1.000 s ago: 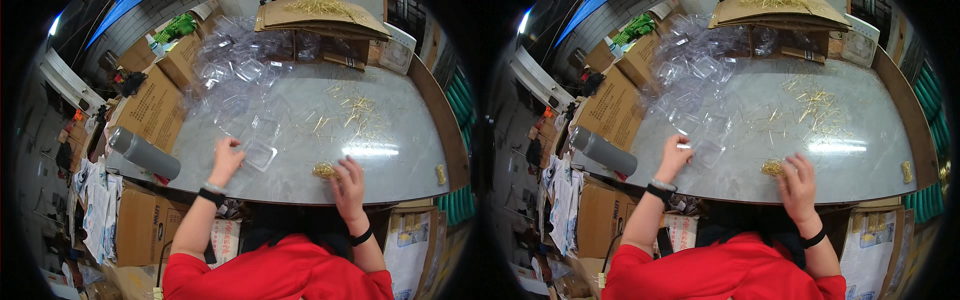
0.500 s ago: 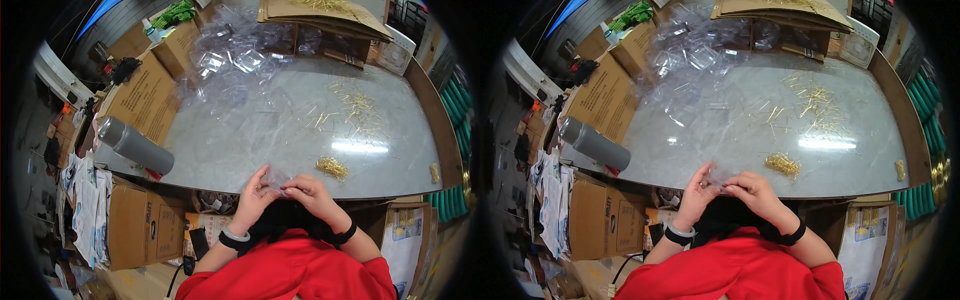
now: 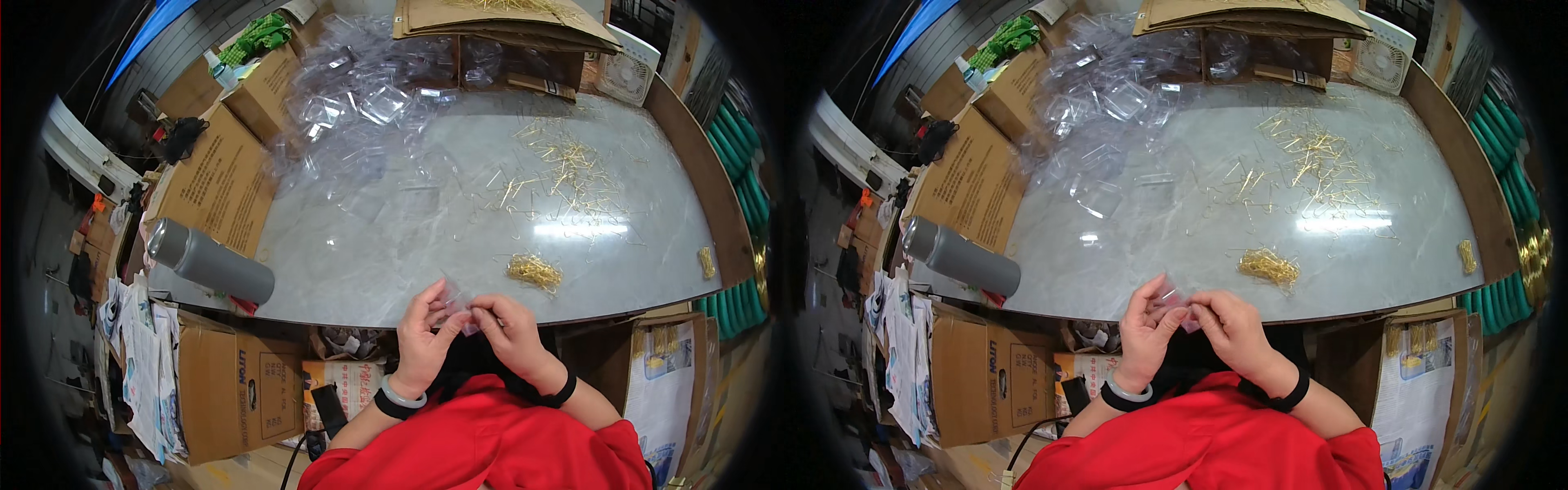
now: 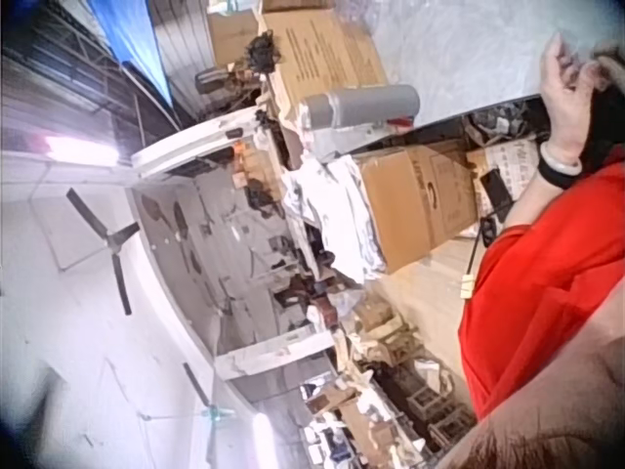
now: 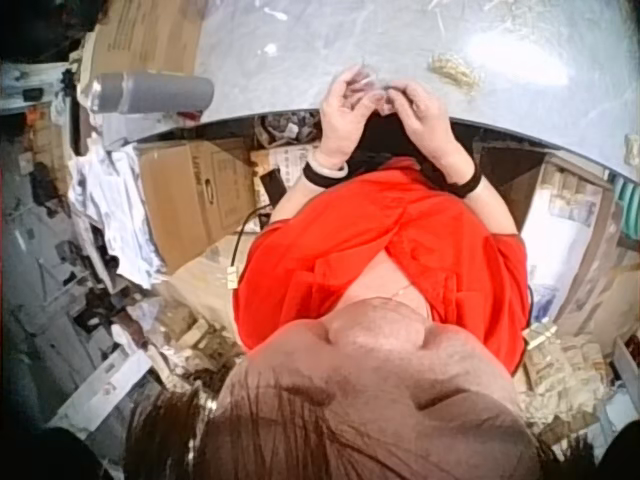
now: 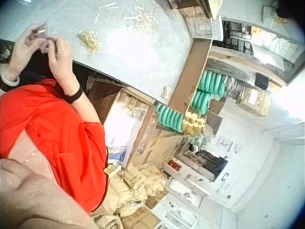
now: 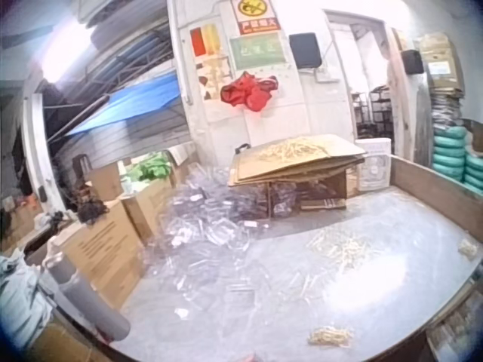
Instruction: Sorting and grouping small gold-colored metal pins on a workbench.
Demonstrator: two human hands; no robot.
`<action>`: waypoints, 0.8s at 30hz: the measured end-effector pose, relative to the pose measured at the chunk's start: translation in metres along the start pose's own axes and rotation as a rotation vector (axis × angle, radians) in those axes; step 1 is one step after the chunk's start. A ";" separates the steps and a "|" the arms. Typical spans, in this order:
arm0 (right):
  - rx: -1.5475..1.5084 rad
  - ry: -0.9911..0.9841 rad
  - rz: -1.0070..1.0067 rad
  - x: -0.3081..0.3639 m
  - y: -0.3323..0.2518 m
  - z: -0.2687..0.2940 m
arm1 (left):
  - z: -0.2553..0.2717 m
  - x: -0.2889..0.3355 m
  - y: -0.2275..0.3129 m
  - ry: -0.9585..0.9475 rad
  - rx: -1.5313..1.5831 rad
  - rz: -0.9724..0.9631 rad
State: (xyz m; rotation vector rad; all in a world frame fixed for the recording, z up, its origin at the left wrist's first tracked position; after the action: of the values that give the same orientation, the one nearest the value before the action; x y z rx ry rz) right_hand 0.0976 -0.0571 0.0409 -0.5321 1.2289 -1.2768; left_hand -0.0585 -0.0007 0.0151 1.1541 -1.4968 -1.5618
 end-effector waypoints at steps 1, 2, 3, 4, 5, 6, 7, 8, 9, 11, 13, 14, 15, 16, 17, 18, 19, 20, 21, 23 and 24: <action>0.063 0.053 0.022 0.001 -0.002 0.002 | -0.003 0.000 0.002 0.009 -0.044 -0.036; 0.073 0.104 0.026 0.001 -0.002 0.003 | -0.004 -0.001 0.004 0.019 -0.087 -0.073; 0.082 0.155 0.032 0.001 -0.001 0.005 | -0.001 -0.002 0.002 0.068 0.001 -0.058; 0.092 0.206 0.037 0.001 0.000 0.008 | 0.005 -0.003 -0.002 0.116 0.089 -0.042; 0.113 0.231 0.053 -0.001 0.001 0.014 | 0.012 -0.005 -0.005 0.163 0.177 -0.026; 0.150 0.264 0.071 -0.003 0.001 0.018 | 0.023 -0.007 -0.003 0.196 0.131 -0.019; 0.187 0.297 0.090 -0.006 0.002 0.021 | 0.029 -0.008 0.002 0.202 0.153 -0.027; 0.225 0.331 0.107 -0.010 0.002 0.025 | 0.031 -0.009 0.006 0.208 0.175 -0.036; 0.239 0.258 0.095 -0.017 0.002 0.023 | 0.033 -0.004 0.006 0.205 0.124 -0.057; 0.115 0.305 0.117 -0.036 -0.004 0.007 | 0.029 0.000 0.005 0.176 0.027 -0.094; 0.058 0.232 0.130 -0.044 -0.009 -0.001 | 0.025 0.003 0.008 0.193 0.015 -0.065; 0.065 0.137 0.125 -0.042 -0.014 -0.003 | 0.025 0.005 0.010 0.203 0.009 -0.050; 0.079 0.042 0.123 -0.041 -0.017 -0.004 | 0.025 0.007 0.008 0.186 0.012 -0.057; -0.052 -0.118 0.028 -0.039 -0.012 -0.006 | 0.026 0.009 0.005 0.169 0.015 -0.063; -0.181 -0.278 -0.068 -0.035 -0.008 -0.007 | 0.027 0.009 0.004 0.153 0.017 -0.069; -0.314 -0.436 -0.173 -0.026 -0.004 -0.010 | 0.025 0.010 0.002 0.128 0.023 -0.063; -0.506 -0.396 -0.300 -0.018 0.005 -0.016 | 0.022 0.010 0.000 0.103 0.030 -0.057; -0.599 -0.419 -0.372 -0.016 0.008 -0.016 | 0.020 0.010 -0.002 0.077 0.036 -0.051; -0.694 -0.442 -0.444 -0.014 0.010 -0.015 | 0.018 0.009 0.002 0.036 0.132 -0.013; -0.813 -0.459 -0.515 -0.010 0.014 -0.015 | 0.015 0.009 0.002 0.024 0.143 -0.006; -0.834 -0.454 -0.509 -0.008 0.016 -0.015 | 0.013 0.008 0.002 0.016 0.150 -0.007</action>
State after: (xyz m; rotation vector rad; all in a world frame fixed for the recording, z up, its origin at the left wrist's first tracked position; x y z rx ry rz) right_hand 0.0923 -0.0405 0.0256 -1.7245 1.2322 -0.9041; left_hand -0.0738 -0.0030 0.0152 1.2538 -1.6230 -1.4616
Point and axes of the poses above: each hand's wrist, its own x-axis away from the middle knuckle, its own z-axis out of the back of the hand, y = z × x, the point moved 3 cm from there along -x, towards the middle knuckle, and after that the axes turned 1 degree about -z, right-handed, at the moved point
